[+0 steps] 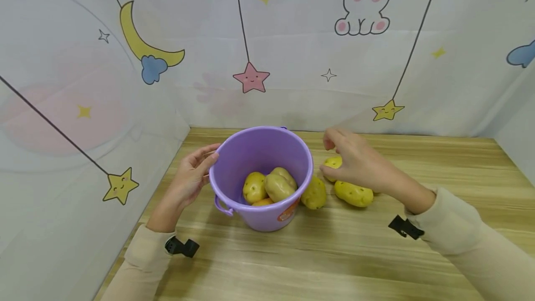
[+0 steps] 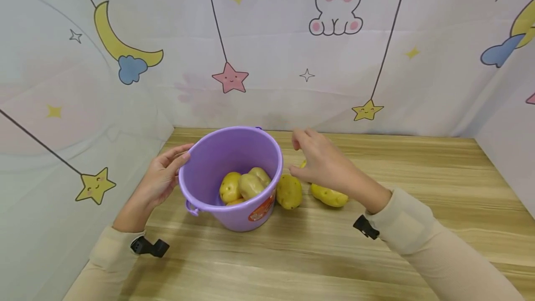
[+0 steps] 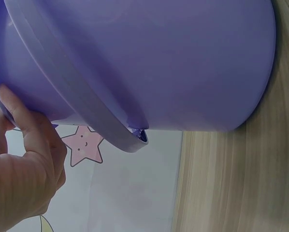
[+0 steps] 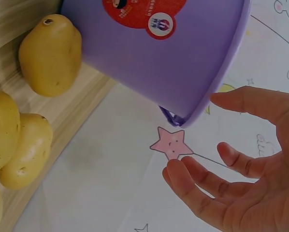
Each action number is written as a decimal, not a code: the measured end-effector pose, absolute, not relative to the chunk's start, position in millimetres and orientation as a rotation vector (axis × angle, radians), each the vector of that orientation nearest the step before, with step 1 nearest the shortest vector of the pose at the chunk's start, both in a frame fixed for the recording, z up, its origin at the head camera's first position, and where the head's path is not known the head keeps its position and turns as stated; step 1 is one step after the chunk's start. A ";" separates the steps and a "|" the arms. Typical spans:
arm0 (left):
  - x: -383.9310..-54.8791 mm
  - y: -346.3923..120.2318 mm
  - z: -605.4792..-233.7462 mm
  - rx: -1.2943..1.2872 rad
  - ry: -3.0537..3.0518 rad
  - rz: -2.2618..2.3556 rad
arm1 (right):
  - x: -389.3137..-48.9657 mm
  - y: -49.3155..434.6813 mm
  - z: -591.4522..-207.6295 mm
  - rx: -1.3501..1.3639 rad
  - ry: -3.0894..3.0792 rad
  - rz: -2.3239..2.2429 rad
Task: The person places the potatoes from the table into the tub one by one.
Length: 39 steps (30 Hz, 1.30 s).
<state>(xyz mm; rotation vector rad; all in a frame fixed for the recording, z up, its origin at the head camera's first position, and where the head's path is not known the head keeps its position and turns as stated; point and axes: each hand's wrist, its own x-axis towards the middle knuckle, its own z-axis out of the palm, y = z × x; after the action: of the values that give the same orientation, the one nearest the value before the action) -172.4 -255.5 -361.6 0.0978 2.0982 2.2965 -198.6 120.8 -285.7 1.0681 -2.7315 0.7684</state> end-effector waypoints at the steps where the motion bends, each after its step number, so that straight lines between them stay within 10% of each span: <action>1: -172.4 -255.5 -361.7 0.098 2.098 2.297 | -199.3 121.2 -287.4 1.063 -2.736 0.776; 39: -171.9 -254.4 -361.5 0.099 2.103 2.296 | -211.6 107.0 -384.5 1.056 -2.966 0.736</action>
<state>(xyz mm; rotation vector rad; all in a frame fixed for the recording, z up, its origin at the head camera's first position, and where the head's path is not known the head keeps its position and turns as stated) -171.9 -254.4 -361.5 0.0990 2.1029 2.2958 -211.6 107.0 -384.5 1.0556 -2.9659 0.7363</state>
